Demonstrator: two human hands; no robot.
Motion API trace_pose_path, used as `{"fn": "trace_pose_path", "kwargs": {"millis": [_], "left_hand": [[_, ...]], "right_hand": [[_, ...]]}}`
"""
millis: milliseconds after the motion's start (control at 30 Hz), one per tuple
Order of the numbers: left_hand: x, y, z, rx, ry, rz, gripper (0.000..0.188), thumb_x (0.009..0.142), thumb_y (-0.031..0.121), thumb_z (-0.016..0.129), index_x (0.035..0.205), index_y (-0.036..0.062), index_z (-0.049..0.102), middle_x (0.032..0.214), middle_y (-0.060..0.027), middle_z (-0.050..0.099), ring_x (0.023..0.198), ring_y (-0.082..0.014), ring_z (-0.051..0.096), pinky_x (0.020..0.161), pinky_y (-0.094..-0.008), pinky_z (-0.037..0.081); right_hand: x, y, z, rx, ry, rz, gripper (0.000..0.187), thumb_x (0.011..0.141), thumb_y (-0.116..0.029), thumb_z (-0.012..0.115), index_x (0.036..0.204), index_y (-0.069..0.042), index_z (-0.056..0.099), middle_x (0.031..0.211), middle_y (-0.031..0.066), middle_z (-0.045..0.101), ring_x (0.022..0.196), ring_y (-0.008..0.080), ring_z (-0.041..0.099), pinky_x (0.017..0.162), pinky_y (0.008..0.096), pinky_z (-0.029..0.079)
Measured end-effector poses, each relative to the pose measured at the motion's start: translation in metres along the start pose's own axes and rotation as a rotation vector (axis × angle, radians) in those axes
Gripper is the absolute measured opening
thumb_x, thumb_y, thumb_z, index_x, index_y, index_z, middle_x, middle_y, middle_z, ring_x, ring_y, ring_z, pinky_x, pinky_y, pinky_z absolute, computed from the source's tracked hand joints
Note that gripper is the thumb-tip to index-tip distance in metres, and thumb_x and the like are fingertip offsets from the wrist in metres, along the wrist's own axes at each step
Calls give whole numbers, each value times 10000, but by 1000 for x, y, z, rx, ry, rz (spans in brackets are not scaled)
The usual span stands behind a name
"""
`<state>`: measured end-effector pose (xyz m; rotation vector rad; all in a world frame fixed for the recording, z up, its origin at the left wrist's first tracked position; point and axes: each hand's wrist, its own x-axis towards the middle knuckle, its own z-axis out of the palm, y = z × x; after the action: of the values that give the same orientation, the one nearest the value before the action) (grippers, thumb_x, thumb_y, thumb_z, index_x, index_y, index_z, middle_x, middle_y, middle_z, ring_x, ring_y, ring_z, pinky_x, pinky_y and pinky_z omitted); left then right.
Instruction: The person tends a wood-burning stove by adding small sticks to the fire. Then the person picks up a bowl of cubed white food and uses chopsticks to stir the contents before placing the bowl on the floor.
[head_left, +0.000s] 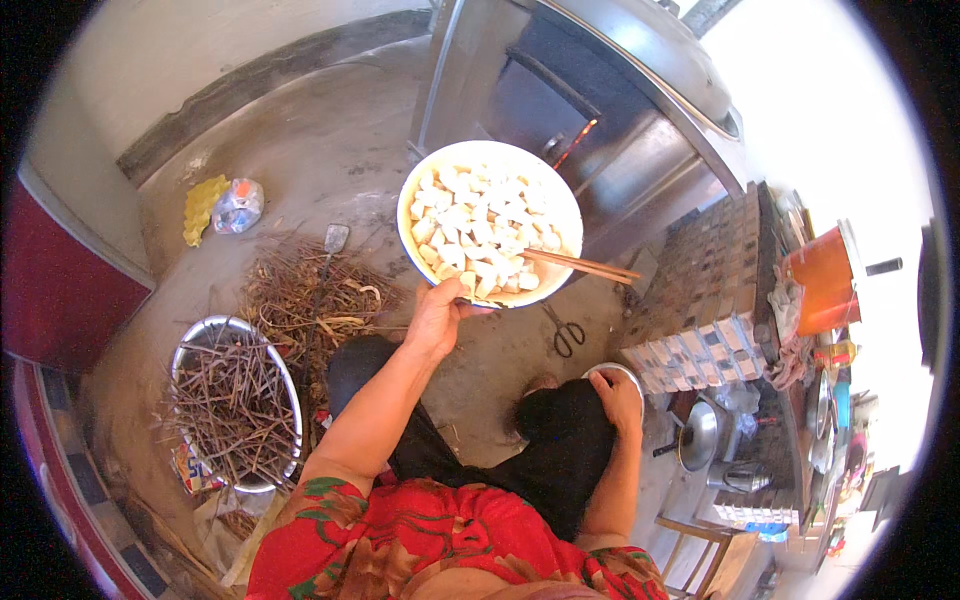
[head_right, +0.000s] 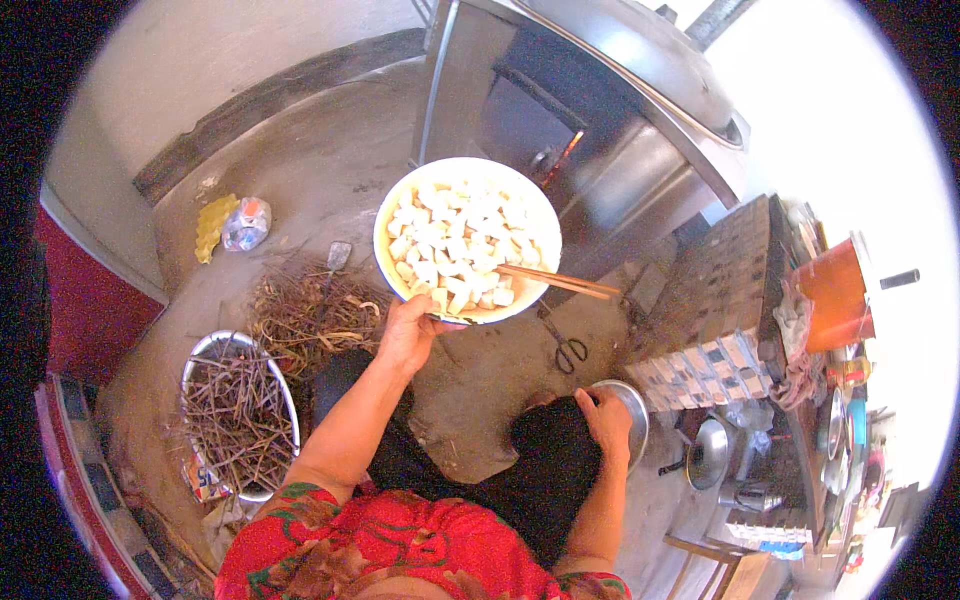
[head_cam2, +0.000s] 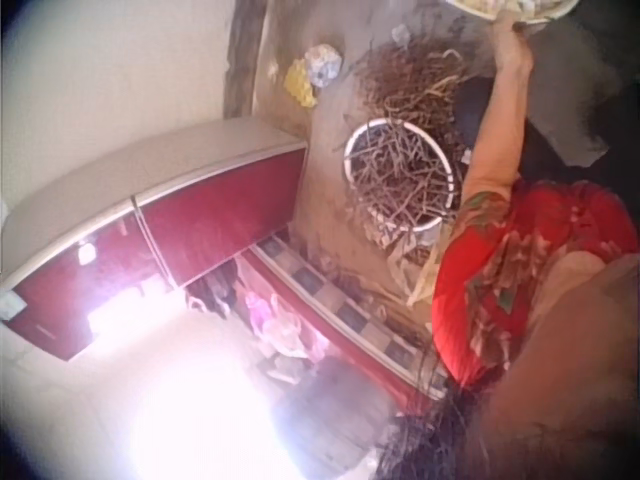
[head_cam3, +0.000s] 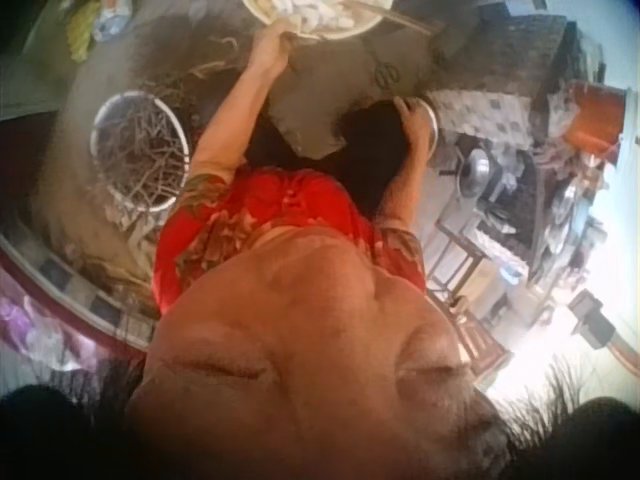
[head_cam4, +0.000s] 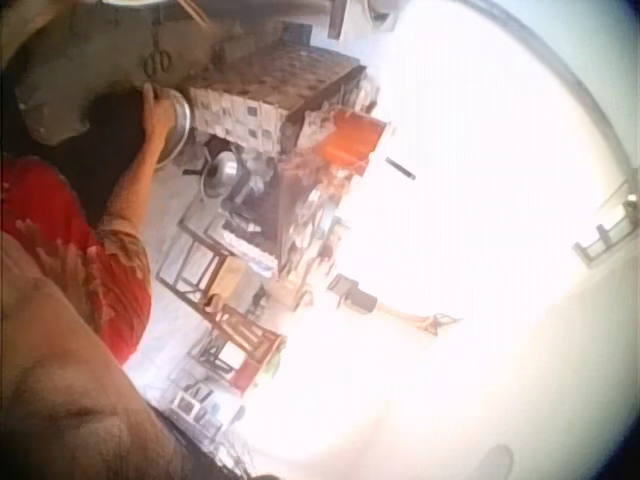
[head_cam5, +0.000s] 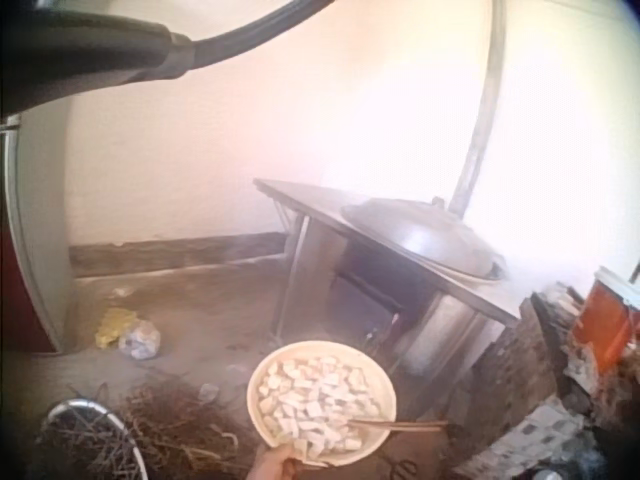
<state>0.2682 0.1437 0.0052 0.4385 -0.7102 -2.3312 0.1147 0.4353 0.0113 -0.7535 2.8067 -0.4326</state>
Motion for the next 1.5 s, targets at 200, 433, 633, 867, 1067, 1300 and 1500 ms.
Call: {"fn": "trace_pose_path", "kwargs": {"millis": [200,433,633,867,1067,1300,1500], "left_hand": [[0,2,1,23,10,-3,483,718,51,482,1178,-71,400,1075,-171,562,881,-261,620,597,-373,586],[0,1,12,8,30,33,466,721,27,454,1165,-89,376,1062,-173,550,853,-263,621,581,-361,585],[0,0,12,31,70,72,460,721,54,473,1165,-58,428,1088,-144,561,919,-256,604,634,-380,582],[-7,5,27,14,106,122,492,721,11,454,1198,-55,349,1056,-165,556,843,-248,624,578,-335,583],[3,-5,29,-1,137,150,463,712,39,474,1161,-64,420,1038,-156,580,842,-253,629,614,-359,584],[-5,9,25,-92,138,138,424,723,69,558,1116,-55,462,977,-155,606,839,-234,630,588,-331,579],[-19,5,32,-140,140,311,568,687,27,542,1186,-77,292,993,-205,566,753,-224,643,474,-260,553]], "right_hand": [[5,-6,3,-1,56,37,385,795,-402,559,905,-45,652,847,163,634,832,315,594,733,371,434],[5,6,-8,-12,23,56,430,795,-490,527,941,-95,613,880,174,634,878,365,586,752,438,443],[2,4,-11,4,45,55,412,800,-465,530,900,-71,599,846,190,621,846,369,578,727,430,432],[-4,7,-10,28,105,81,372,790,-393,574,860,-28,593,799,194,604,798,353,573,700,387,426],[4,13,-9,53,125,55,363,788,-380,575,841,-22,593,773,193,598,765,347,572,692,383,428],[10,12,12,89,124,-28,371,796,-403,566,880,-42,593,822,199,614,808,369,574,727,416,433],[7,52,19,136,175,-184,394,841,-360,539,793,32,549,699,131,540,664,213,454,656,360,393]]}}
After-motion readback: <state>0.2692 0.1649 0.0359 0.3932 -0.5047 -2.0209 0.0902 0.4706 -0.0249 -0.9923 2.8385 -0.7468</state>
